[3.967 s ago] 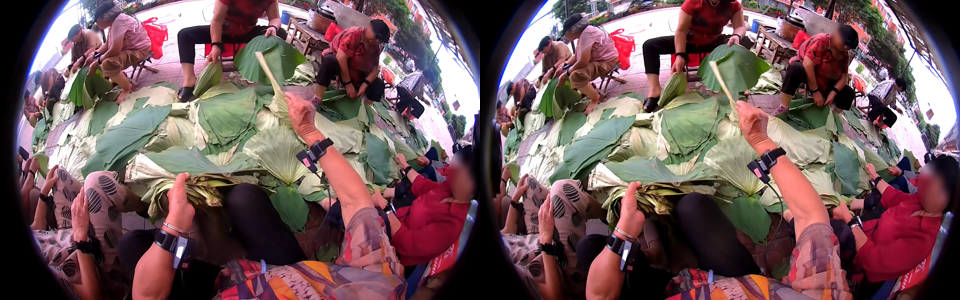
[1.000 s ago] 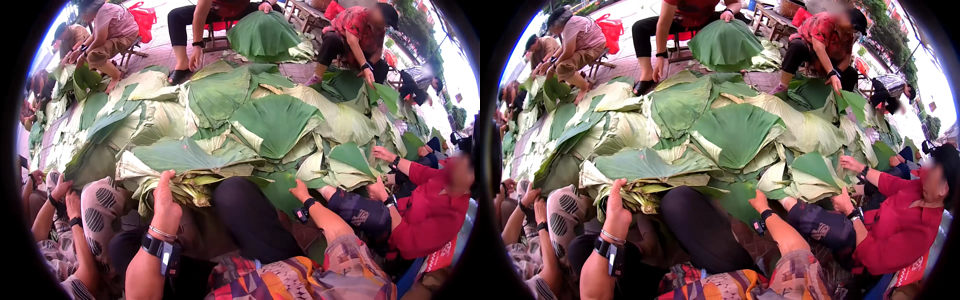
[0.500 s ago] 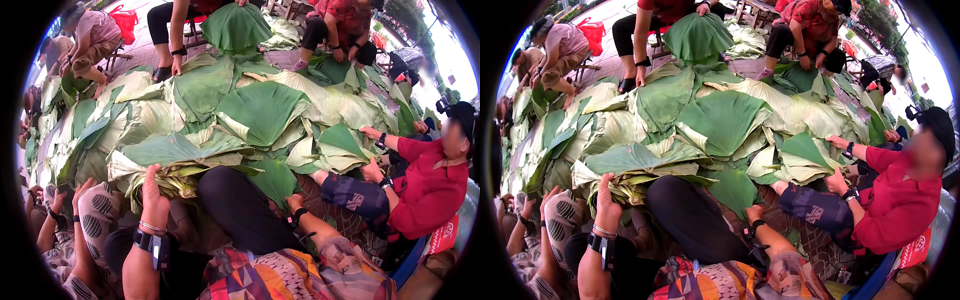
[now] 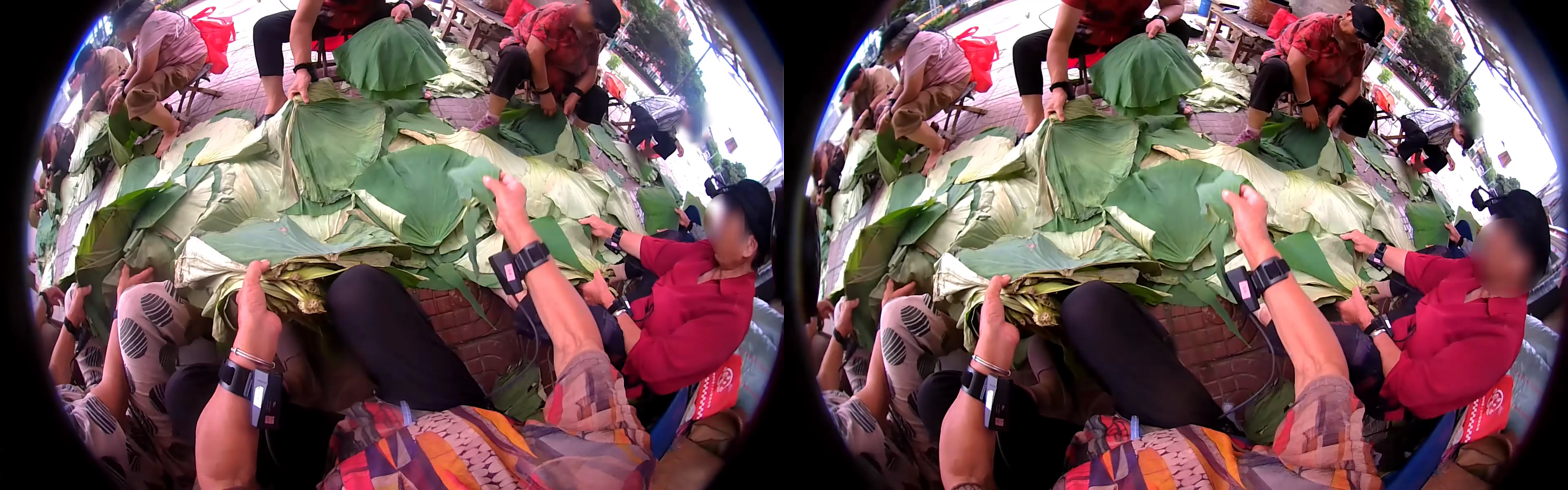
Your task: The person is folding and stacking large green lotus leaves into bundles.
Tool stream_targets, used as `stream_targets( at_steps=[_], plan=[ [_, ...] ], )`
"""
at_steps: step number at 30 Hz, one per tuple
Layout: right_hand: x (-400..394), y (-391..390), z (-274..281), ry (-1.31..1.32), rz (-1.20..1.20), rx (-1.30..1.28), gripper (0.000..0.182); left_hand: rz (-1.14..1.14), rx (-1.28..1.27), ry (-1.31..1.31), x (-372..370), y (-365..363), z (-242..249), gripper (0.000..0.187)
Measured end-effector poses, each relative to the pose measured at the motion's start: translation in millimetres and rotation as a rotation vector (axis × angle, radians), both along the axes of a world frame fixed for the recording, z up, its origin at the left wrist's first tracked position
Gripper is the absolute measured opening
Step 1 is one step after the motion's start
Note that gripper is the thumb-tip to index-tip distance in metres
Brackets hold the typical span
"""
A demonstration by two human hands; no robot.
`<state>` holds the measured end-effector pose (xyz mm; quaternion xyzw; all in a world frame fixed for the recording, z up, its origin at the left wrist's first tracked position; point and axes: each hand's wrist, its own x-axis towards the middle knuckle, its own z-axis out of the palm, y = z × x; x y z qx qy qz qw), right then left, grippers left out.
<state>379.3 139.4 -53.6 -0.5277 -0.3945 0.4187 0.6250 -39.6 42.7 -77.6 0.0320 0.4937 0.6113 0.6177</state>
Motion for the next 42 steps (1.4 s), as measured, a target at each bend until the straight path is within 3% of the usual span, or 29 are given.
stream_targets(
  at_steps=[4,8,11,13,15,17,18,24,26,28,31,35,37,39,40,41,42],
  plan=[
    [-21,38,57,0.057,0.027,0.169,0.016,-0.015,-0.026,-0.007,3,-2,9,0.027],
    [-42,58,50,0.155,0.016,0.258,0.015,-0.02,-0.029,-0.007,5,-2,12,0.028],
    [-48,66,-14,0.085,-0.025,0.093,0.014,0.008,-0.052,0.023,9,-4,20,0.028],
    [-45,62,-75,-0.132,-0.035,-0.062,0.013,0.022,-0.036,0.027,15,-6,34,0.027],
    [-37,43,-139,-0.639,-0.04,-0.277,0.017,0.027,-0.049,0.03,15,-5,31,0.026],
    [-42,20,-184,-0.179,0.022,-0.54,0.012,0.029,-0.068,0.035,14,-5,31,0.025],
    [-50,3,-185,-0.106,0.045,-0.529,0.012,0.048,-0.065,0.043,14,-6,30,0.026],
    [-64,-14,-202,-0.185,0.163,-0.6,0.011,0.023,-0.088,0.027,15,-4,32,0.025],
    [-65,-7,-193,0.188,0.097,-0.646,0.004,0.019,-0.099,0.02,13,-4,30,0.025],
    [-66,4,-190,0.284,0.083,-0.662,0.008,0.024,-0.103,0.017,12,-5,29,0.025],
    [-72,17,-182,-0.168,0.168,-0.388,0.007,0.019,-0.086,0.006,13,-6,30,0.025],
    [-80,-11,-172,-0.249,0.058,-0.195,0.012,0.032,-0.06,0.04,13,-7,30,0.023],
    [-69,-49,-184,-0.359,0.087,-0.254,0.015,0.027,-0.063,0.047,14,-8,32,0.023],
    [-52,-99,-217,-0.757,0.059,-0.347,0.02,0.032,-0.053,0.054,14,-9,34,0.023],
    [-48,-123,-216,-0.79,0.114,-0.418,0.018,0.024,-0.062,0.055,14,-9,34,0.023],
    [-34,-150,-251,-0.85,0.178,-0.295,0.017,0.008,-0.069,0.049,12,-9,33,0.024],
    [-21,-170,-261,-1.049,0.339,-0.468,0.017,-0.011,-0.075,0.043,12,-8,32,0.024]
  ],
)
